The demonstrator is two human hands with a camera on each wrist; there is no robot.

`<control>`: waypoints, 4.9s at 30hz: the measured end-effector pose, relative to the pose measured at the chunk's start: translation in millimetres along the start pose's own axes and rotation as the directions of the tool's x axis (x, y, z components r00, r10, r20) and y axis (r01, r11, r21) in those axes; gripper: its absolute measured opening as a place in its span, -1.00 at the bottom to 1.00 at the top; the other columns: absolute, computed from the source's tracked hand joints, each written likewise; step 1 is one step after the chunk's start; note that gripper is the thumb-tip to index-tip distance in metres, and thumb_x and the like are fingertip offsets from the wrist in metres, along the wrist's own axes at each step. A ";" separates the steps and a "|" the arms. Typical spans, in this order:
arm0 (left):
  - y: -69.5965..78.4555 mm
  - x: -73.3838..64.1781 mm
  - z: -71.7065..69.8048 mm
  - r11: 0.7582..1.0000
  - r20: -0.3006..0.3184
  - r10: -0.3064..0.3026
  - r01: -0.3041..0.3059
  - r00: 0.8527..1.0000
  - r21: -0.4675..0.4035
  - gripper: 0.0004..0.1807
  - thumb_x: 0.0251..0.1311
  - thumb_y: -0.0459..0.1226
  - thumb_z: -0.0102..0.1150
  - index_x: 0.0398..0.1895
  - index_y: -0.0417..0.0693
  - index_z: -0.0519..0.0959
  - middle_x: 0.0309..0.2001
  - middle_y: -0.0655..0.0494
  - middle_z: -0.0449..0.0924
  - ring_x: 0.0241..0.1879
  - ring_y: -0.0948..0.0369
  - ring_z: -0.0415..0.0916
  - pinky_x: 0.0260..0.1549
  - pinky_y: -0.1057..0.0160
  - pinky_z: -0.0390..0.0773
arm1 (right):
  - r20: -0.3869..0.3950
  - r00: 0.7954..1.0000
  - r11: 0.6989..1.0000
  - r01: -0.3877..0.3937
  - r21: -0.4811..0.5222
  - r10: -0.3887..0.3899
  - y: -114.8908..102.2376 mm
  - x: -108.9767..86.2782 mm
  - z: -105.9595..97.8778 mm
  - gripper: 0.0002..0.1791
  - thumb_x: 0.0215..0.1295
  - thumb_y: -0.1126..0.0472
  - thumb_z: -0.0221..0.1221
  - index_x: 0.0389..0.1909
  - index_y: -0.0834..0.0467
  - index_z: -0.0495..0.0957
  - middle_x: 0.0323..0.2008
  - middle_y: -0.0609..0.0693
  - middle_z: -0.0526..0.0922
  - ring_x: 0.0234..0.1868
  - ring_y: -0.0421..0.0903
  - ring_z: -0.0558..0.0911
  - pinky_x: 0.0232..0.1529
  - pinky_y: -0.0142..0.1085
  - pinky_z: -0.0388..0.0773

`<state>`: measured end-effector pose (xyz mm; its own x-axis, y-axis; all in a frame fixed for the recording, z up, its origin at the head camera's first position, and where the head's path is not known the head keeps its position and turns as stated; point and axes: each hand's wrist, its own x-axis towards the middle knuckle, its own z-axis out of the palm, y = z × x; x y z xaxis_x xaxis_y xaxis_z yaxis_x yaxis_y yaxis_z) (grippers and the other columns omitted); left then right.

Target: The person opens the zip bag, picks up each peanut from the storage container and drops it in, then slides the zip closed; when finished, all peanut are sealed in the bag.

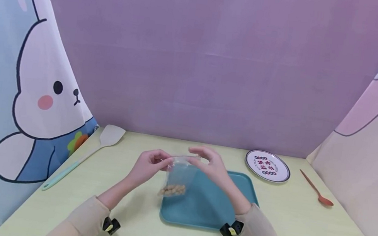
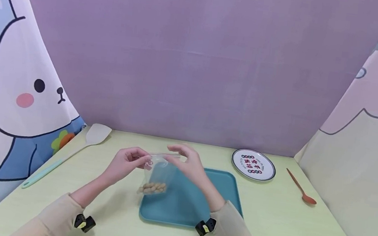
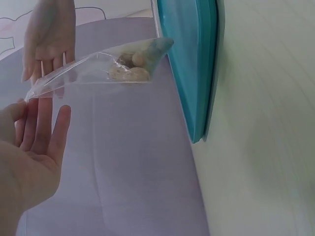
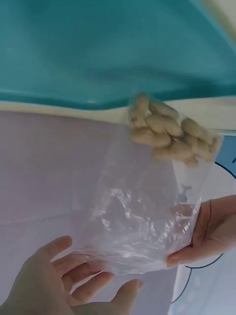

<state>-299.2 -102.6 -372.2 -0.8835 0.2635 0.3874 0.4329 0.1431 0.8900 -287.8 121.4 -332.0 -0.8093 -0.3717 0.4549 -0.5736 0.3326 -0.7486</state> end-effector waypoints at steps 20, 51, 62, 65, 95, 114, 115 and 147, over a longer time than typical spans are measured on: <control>4.0 -1.8 1.7 0.995 0.056 -0.064 0.068 0.996 -0.069 -0.70 0.18 -0.16 0.22 -0.24 -0.27 0.62 -0.28 -0.05 0.69 -0.39 0.18 0.69 -0.29 0.20 0.65 | 0.152 0.985 0.996 0.091 -0.022 -0.087 20.7 11.1 16.7 -0.84 0.23 0.14 0.22 -0.22 0.07 0.69 -0.32 -0.09 0.64 -0.21 -0.22 0.56 -0.08 -0.22 0.53; 23.3 -7.8 21.1 0.996 -0.108 0.077 -0.071 0.991 0.051 -0.87 0.22 -0.33 0.16 -0.34 -0.27 0.60 -0.44 -0.16 0.66 -0.39 -0.04 0.64 -0.34 0.34 0.62 | 0.083 0.989 0.981 0.135 -0.136 -0.125 -1.7 5.2 2.8 -0.90 0.22 0.29 0.21 -0.36 0.22 0.67 -0.40 0.04 0.65 -0.24 -0.08 0.56 -0.14 -0.28 0.49; -6.4 3.2 20.4 0.998 -0.150 0.058 -0.060 0.987 -0.012 -0.83 0.20 -0.26 0.20 -0.32 -0.24 0.61 -0.45 -0.10 0.65 -0.42 0.08 0.64 -0.36 0.31 0.64 | 0.074 0.997 0.998 0.009 -0.063 -0.005 34.4 7.8 -2.9 -0.86 0.22 0.05 0.23 -0.36 0.02 0.67 -0.32 -0.11 0.65 -0.24 -0.19 0.57 -0.11 -0.20 0.49; -10.1 5.0 20.4 0.997 -0.158 0.076 -0.080 0.985 -0.022 -0.81 0.19 -0.24 0.21 -0.34 -0.24 0.60 -0.46 -0.08 0.64 -0.46 0.27 0.62 -0.39 0.29 0.65 | 0.077 0.997 0.999 -0.018 -0.031 0.021 36.9 6.9 -5.5 -0.83 0.21 0.02 0.23 -0.36 0.02 0.68 -0.33 -0.09 0.64 -0.25 -0.16 0.56 -0.13 -0.21 0.45; -13.7 5.4 12.2 0.994 -0.170 0.033 -0.050 0.985 -0.098 -0.78 0.19 -0.31 0.20 -0.28 -0.38 0.56 -0.40 -0.25 0.61 -0.47 0.32 0.62 -0.41 0.23 0.66 | 0.015 0.989 0.989 -0.149 -0.009 0.149 16.5 -12.3 -23.4 -0.81 0.25 0.18 0.21 -0.26 0.21 0.68 -0.35 0.06 0.63 -0.32 -0.16 0.58 -0.24 -0.27 0.53; -19.1 8.6 9.4 0.992 -0.194 0.017 -0.040 0.981 -0.117 -0.77 0.16 -0.26 0.25 -0.28 -0.31 0.60 -0.47 -0.01 0.63 -0.48 0.28 0.63 -0.41 0.20 0.66 | 0.051 0.987 0.970 -0.160 0.184 0.153 46.4 -8.9 -16.9 -0.69 0.30 0.11 0.16 -0.22 0.32 0.59 -0.21 0.28 0.66 -0.22 0.01 0.72 -0.26 -0.19 0.65; -19.0 8.5 8.8 0.992 -0.195 0.015 -0.039 0.981 -0.120 -0.77 0.16 -0.26 0.25 -0.28 -0.31 0.60 -0.47 0.01 0.64 -0.48 0.28 0.63 -0.41 0.20 0.66 | 0.057 0.986 0.969 -0.162 0.188 0.154 45.8 -8.5 -16.7 -0.69 0.31 0.12 0.14 -0.21 0.33 0.59 -0.20 0.29 0.65 -0.22 0.04 0.72 -0.26 -0.19 0.65; -29.2 -45.7 -97.0 0.993 -0.036 -0.098 0.095 0.995 -0.067 -0.78 0.31 -0.22 0.07 -0.18 -0.23 0.49 -0.46 0.13 0.57 -0.45 0.23 0.61 -0.42 0.08 0.65 | 0.273 0.952 0.903 -0.233 0.362 0.136 18.6 18.0 70.8 -0.71 0.35 0.16 0.09 -0.07 0.28 0.57 -0.39 0.24 0.65 -0.32 0.01 0.70 -0.34 -0.07 0.65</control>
<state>-288.8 -211.3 -392.6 -0.9273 0.2141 0.3070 0.3340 0.1034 0.9369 -304.1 59.5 -371.9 -0.8142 -0.5453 0.1993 -0.2832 0.0733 -0.9562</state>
